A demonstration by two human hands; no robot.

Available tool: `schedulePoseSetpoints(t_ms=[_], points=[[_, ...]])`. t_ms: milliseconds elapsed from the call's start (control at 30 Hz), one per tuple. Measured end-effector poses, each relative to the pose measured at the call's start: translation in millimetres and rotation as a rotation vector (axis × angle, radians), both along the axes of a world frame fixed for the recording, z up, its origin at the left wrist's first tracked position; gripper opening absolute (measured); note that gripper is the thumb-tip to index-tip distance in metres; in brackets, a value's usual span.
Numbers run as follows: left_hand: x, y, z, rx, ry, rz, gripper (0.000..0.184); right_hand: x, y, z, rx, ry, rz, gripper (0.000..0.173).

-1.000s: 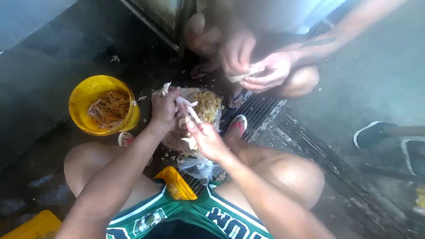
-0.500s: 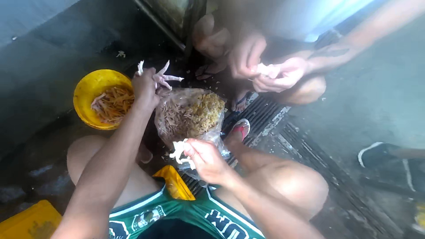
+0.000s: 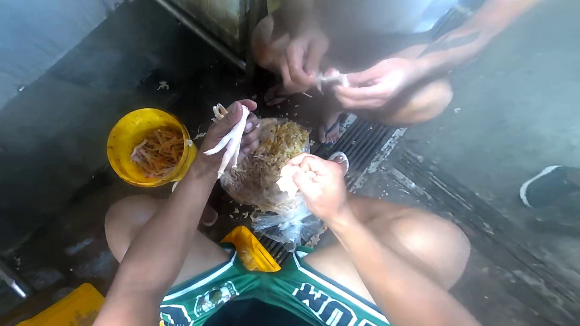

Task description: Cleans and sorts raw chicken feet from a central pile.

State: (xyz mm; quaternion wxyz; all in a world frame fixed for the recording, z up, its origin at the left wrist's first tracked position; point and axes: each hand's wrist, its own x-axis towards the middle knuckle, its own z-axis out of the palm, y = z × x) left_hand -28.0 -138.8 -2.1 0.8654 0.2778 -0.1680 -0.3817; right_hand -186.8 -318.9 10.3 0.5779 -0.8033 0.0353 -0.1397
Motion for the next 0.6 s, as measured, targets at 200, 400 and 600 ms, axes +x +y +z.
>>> schedulePoseSetpoints(t_ms=[200,400,600], points=[[19.5,28.8,25.9,0.327,-0.336,0.156,0.025,-4.2,-7.3,3.2,0.455,0.077,0.041,0.018],[44.6,110.6,71.3,1.613,-0.924,0.322,0.031,-1.2,-10.4,9.0,0.7,0.187,0.15,0.023],[53.2,139.8,58.0,2.005,-0.581,0.421,0.046,0.7,-11.3,11.2,0.883,0.254,0.177,0.018]])
